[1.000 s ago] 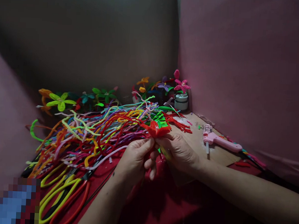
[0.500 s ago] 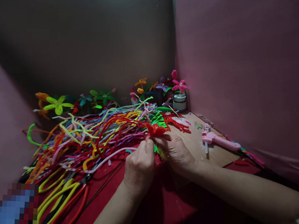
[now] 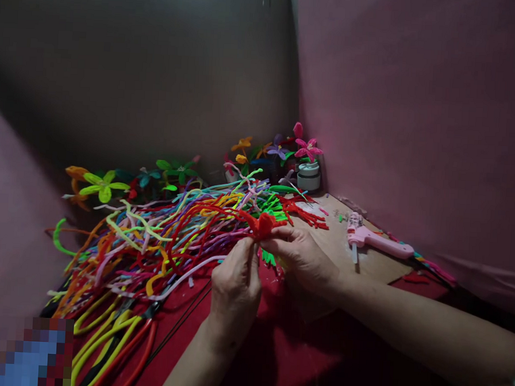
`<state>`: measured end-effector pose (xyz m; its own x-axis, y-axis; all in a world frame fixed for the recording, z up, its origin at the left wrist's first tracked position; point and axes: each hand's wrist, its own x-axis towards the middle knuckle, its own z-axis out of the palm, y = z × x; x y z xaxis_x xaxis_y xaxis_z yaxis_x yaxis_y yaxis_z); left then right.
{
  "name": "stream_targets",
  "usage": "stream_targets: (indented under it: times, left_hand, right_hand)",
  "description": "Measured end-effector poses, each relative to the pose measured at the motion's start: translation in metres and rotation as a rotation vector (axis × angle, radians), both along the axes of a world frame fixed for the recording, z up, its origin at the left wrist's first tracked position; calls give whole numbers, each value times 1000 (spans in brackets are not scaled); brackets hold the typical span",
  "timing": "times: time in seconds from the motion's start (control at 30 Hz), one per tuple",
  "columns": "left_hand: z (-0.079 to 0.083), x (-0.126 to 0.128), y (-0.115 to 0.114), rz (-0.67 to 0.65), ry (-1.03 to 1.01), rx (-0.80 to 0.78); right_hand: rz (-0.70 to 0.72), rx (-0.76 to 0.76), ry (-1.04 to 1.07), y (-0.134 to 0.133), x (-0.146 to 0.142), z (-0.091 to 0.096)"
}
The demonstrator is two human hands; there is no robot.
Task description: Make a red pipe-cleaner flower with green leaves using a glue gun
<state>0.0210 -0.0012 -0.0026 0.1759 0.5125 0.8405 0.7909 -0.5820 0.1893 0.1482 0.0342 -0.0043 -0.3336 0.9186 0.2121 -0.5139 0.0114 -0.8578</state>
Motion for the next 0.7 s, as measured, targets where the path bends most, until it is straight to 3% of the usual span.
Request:
stream_targets:
  times: [0.17, 0.27, 0.4, 0.53, 0.7]
  left_hand:
    - [4, 4, -7, -66, -375, -431]
    - [9, 7, -9, -227, -721, -729]
    - [15, 10, -8, -445, -1036, -915]
    - [12, 8, -2, -568, -1195, -1072]
    - [6, 0, 6, -706, -1176, -1226]
  right_hand:
    - [143, -65, 97, 4, 0, -1]
    - [213, -81, 131, 5, 2, -2]
    - [229, -182, 153, 6, 3, -4]
    - [231, -320, 120, 7, 2, -5]
    - [282, -428, 179, 10, 2, -10]
